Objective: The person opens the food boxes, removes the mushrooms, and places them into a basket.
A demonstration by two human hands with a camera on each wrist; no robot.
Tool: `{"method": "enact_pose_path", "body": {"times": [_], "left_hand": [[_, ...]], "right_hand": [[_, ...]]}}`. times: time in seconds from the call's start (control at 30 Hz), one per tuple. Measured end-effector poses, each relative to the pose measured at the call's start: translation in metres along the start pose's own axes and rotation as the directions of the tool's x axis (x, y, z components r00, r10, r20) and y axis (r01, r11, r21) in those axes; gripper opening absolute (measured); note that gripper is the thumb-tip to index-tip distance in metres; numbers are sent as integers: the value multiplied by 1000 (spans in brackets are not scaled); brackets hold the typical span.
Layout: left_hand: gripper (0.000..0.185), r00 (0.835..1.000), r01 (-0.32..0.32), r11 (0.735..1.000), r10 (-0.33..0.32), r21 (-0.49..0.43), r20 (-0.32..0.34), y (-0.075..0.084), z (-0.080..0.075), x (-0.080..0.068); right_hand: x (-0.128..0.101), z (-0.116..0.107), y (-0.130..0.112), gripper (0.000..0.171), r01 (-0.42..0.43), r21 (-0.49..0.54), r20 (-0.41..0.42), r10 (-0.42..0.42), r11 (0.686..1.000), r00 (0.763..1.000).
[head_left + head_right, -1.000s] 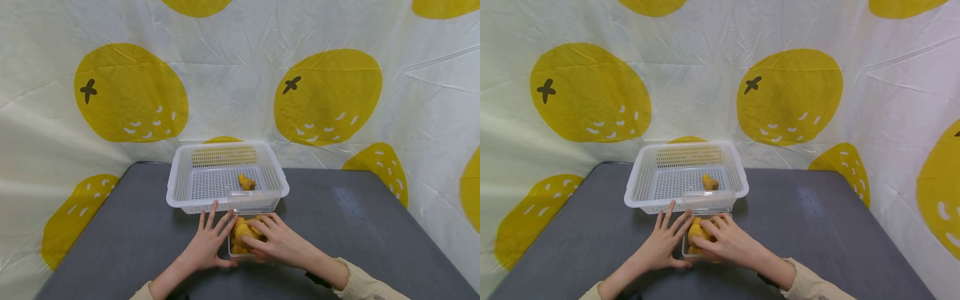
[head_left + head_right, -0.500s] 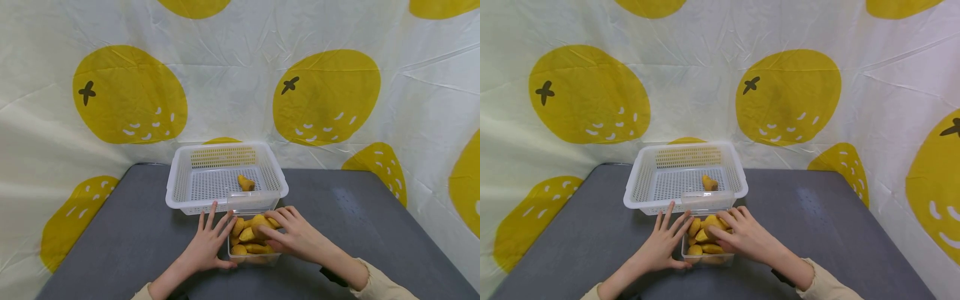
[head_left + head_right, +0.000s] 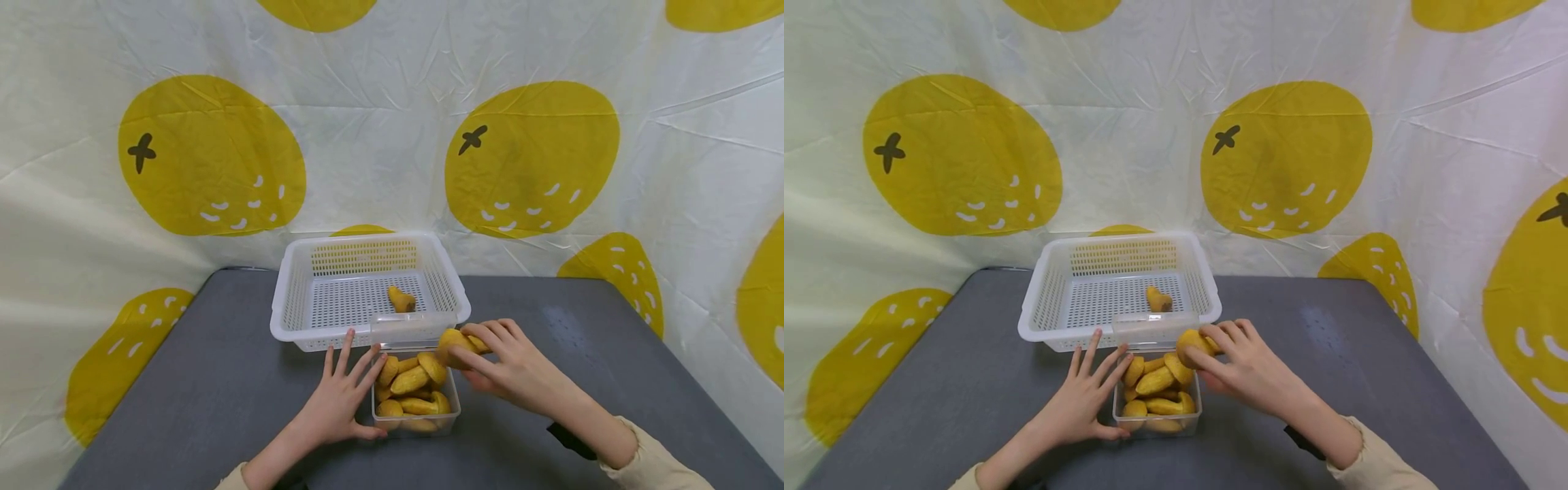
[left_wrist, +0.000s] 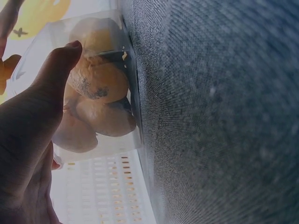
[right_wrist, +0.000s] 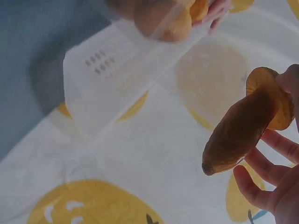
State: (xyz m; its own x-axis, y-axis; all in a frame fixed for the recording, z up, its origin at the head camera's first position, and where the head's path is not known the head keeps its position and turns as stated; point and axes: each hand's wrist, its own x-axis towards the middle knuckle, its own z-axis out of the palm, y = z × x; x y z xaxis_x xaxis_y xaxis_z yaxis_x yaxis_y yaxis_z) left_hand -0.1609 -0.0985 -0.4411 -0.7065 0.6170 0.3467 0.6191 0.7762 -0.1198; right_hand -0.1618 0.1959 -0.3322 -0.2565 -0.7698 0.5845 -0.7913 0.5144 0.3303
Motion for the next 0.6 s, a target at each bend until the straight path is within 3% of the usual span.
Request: {"method": "enact_pose_path", "body": {"times": [0.27, 0.6], "left_hand": [[113, 1000, 5, 1000, -5, -1, 11, 0, -1, 0], [113, 1000, 1, 1000, -1, 7, 2, 1, 0, 0]], "right_hand": [[4, -14, 24, 34, 2, -35, -131, -7, 999, 991], [10, -13, 60, 38, -17, -67, -120, 9, 998, 993]]}}
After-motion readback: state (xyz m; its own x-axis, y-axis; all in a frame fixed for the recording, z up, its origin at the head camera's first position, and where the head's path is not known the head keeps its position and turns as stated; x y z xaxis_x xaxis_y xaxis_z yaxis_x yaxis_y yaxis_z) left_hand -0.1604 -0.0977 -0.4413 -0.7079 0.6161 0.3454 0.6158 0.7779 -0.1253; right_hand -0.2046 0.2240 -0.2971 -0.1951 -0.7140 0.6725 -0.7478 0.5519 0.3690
